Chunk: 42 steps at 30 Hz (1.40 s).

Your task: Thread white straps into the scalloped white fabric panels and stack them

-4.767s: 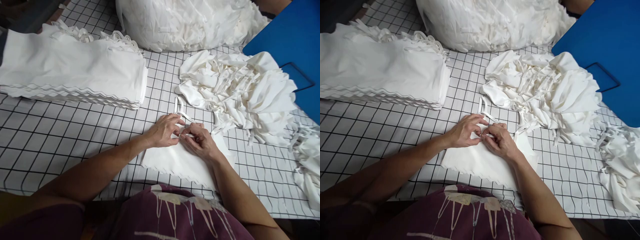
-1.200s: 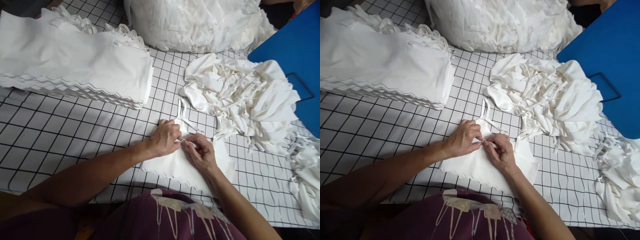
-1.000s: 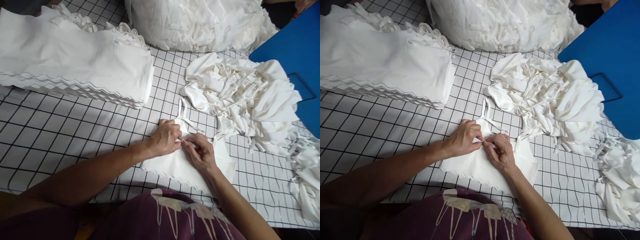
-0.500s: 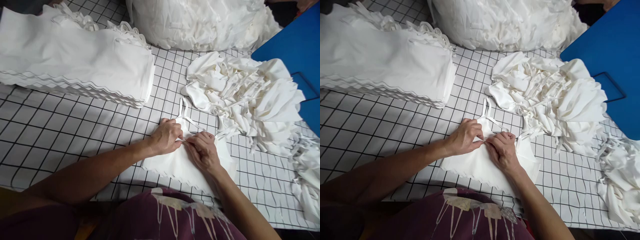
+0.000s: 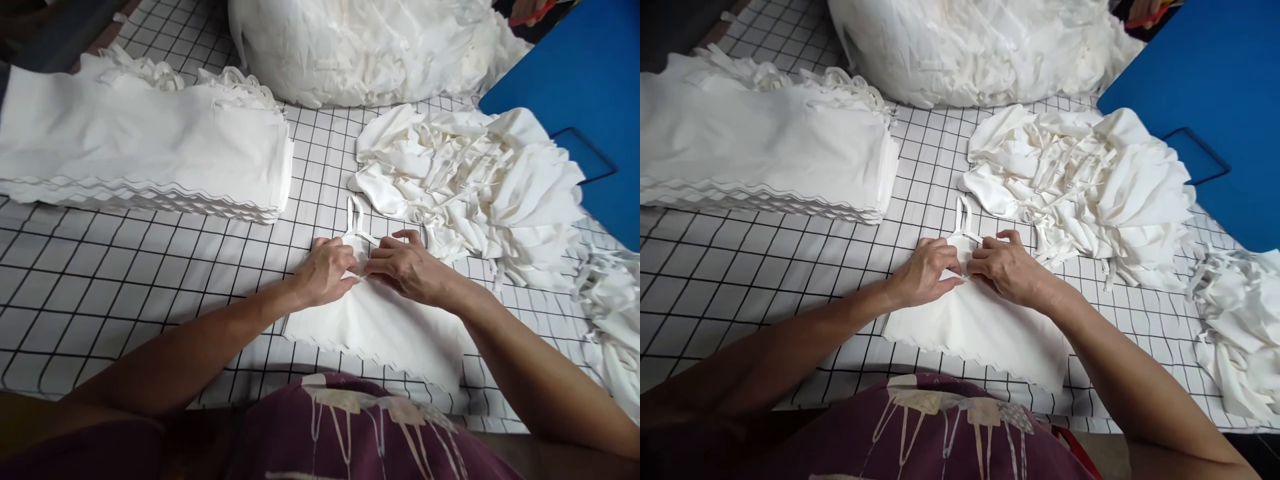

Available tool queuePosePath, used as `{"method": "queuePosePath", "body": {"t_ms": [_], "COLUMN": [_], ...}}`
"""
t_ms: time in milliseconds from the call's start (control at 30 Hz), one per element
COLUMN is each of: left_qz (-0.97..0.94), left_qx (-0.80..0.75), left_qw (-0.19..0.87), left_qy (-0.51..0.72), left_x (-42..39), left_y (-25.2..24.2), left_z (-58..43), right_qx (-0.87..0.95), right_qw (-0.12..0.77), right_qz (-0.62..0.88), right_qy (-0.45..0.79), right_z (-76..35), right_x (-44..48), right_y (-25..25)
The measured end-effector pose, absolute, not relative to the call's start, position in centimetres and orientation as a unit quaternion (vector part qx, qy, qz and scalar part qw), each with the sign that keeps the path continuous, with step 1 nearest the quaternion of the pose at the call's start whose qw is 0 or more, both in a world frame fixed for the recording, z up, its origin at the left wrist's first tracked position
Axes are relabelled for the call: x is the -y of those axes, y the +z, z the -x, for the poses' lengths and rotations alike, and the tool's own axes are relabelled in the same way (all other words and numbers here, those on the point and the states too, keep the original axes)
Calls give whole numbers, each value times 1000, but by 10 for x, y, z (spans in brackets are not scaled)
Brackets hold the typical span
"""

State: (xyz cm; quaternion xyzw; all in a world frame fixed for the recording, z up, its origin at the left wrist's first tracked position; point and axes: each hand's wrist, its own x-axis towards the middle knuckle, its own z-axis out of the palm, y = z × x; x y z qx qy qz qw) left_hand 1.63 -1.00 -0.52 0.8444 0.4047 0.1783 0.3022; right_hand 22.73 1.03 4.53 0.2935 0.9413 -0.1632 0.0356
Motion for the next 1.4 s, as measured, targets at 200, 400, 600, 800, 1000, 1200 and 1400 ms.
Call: {"method": "queuePosePath", "body": {"t_ms": [200,400,600,800,1000,1200,1400], "left_qz": [-839,-836,-834,-853,-876,-871,-915], "left_qx": [-403,-408,-400,-391,-380,-408,-367], "left_qw": [315,324,348,306,247,180,66], "left_qy": [186,171,152,163,166,205,152], "left_x": [10,9,7,9,14,27,55], "left_y": [-6,0,6,2,-1,-1,-3], "left_z": [-15,-15,-15,-12,-12,-15,-11], "right_qx": [-947,-944,-946,-944,-913,-839,-814], "right_qw": [21,-14,2,-36,-198,-260,-241], "right_qz": [-276,-258,-226,-266,-347,-444,-485], "right_qy": [-161,-203,-231,-193,-85,-178,-211], "right_z": [-224,-221,-224,-233,-222,-204,-193], "right_x": [-23,-31,-38,-56,-99,-130,-129], "right_y": [45,49,51,57,62,45,18]}}
